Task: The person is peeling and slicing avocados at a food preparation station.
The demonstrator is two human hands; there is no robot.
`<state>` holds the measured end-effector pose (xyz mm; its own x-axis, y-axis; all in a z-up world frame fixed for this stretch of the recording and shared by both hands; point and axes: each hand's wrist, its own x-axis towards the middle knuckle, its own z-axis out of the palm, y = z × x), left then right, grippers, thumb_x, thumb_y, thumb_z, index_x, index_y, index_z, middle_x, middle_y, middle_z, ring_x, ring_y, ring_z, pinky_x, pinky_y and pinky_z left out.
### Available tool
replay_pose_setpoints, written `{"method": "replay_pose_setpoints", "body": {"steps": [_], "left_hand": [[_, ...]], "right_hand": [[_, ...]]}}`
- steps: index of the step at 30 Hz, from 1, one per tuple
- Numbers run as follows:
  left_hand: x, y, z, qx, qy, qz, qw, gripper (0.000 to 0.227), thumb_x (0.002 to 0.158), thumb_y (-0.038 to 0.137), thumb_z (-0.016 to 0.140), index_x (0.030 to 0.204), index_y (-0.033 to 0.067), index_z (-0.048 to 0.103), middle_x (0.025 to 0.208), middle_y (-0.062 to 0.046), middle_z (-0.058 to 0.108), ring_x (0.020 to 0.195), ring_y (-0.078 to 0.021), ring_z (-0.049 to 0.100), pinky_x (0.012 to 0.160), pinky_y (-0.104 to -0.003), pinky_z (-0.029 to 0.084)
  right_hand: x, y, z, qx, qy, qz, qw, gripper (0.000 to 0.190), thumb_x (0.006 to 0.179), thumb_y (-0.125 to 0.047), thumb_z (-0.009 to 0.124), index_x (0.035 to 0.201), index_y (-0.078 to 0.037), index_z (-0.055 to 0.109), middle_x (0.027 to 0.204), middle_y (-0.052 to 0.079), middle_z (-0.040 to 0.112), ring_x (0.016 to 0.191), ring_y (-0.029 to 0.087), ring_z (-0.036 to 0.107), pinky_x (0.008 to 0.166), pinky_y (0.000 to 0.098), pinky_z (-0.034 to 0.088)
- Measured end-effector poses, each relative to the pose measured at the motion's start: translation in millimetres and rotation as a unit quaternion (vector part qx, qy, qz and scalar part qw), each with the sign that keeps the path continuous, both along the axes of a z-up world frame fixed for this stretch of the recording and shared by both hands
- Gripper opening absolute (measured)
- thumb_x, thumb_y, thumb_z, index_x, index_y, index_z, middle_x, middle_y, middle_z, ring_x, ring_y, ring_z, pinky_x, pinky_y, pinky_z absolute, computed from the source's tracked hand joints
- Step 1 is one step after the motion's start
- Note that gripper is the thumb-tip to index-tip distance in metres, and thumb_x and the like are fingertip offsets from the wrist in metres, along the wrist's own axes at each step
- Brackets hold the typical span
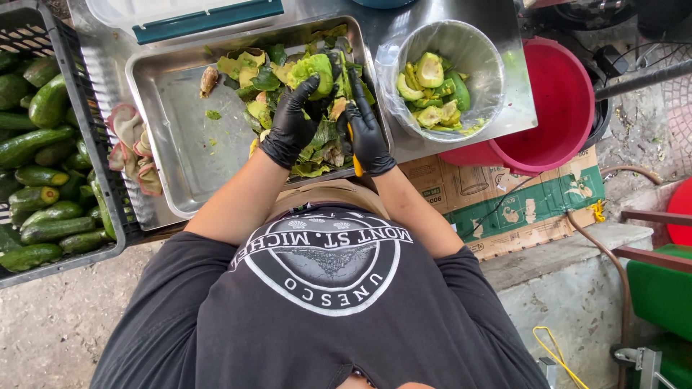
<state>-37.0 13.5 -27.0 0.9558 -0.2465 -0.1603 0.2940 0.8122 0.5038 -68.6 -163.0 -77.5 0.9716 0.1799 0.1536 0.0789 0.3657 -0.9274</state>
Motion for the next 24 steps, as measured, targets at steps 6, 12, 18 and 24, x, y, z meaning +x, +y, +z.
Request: {"method": "replay_pose_setpoints", "body": {"steps": [6, 12, 18, 24], "left_hand": [[22.7, 0.9, 6.7, -0.013, 0.031, 0.018, 0.999, 0.040, 0.088, 0.011, 0.076, 0.126, 0.0078, 0.061, 0.126, -0.006, 0.070, 0.121, -0.0226, 0.069, 0.107, -0.038, 0.057], [76.8, -59.8, 33.7, 0.101, -0.125, -0.019, 0.987, 0.047, 0.096, 0.020, 0.078, 0.135, 0.0015, 0.059, 0.126, -0.011, 0.068, 0.117, -0.0256, 0.067, 0.105, -0.041, 0.054], [127.2, -156.7, 28.2, 0.364, -0.296, -0.172, 0.867, 0.076, 0.098, 0.062, 0.066, 0.143, 0.0035, 0.049, 0.136, -0.009, 0.067, 0.127, -0.0197, 0.063, 0.114, -0.039, 0.046], [117.3, -134.4, 22.1, 0.146, -0.147, -0.348, 0.914, 0.130, 0.068, 0.100, 0.025, 0.169, 0.0180, 0.015, 0.174, -0.005, 0.016, 0.160, -0.0224, 0.011, 0.125, -0.055, 0.003]], "right_hand": [[-11.5, -34.0, -35.7, -0.031, 0.041, -0.029, 0.998, 0.059, 0.111, 0.007, 0.044, 0.167, -0.003, 0.028, 0.172, 0.011, 0.031, 0.153, 0.018, 0.035, 0.125, 0.0324, 0.031], [-44.2, -40.1, 25.7, -0.301, -0.109, -0.093, 0.943, 0.084, 0.107, 0.006, 0.058, 0.169, -0.008, 0.004, 0.174, 0.022, 0.019, 0.159, 0.024, 0.023, 0.126, 0.0367, 0.026], [-60.4, -74.6, 65.2, -0.503, 0.144, -0.054, 0.851, 0.106, 0.096, -0.011, 0.069, 0.168, -0.014, -0.009, 0.124, 0.025, 0.069, 0.102, 0.036, 0.069, 0.090, 0.0403, 0.054], [-87.8, -163.0, 75.5, -0.437, 0.048, -0.066, 0.896, 0.096, 0.084, 0.004, 0.058, 0.165, -0.012, 0.010, 0.128, 0.018, 0.070, 0.119, 0.027, 0.070, 0.098, 0.0352, 0.055]]}}
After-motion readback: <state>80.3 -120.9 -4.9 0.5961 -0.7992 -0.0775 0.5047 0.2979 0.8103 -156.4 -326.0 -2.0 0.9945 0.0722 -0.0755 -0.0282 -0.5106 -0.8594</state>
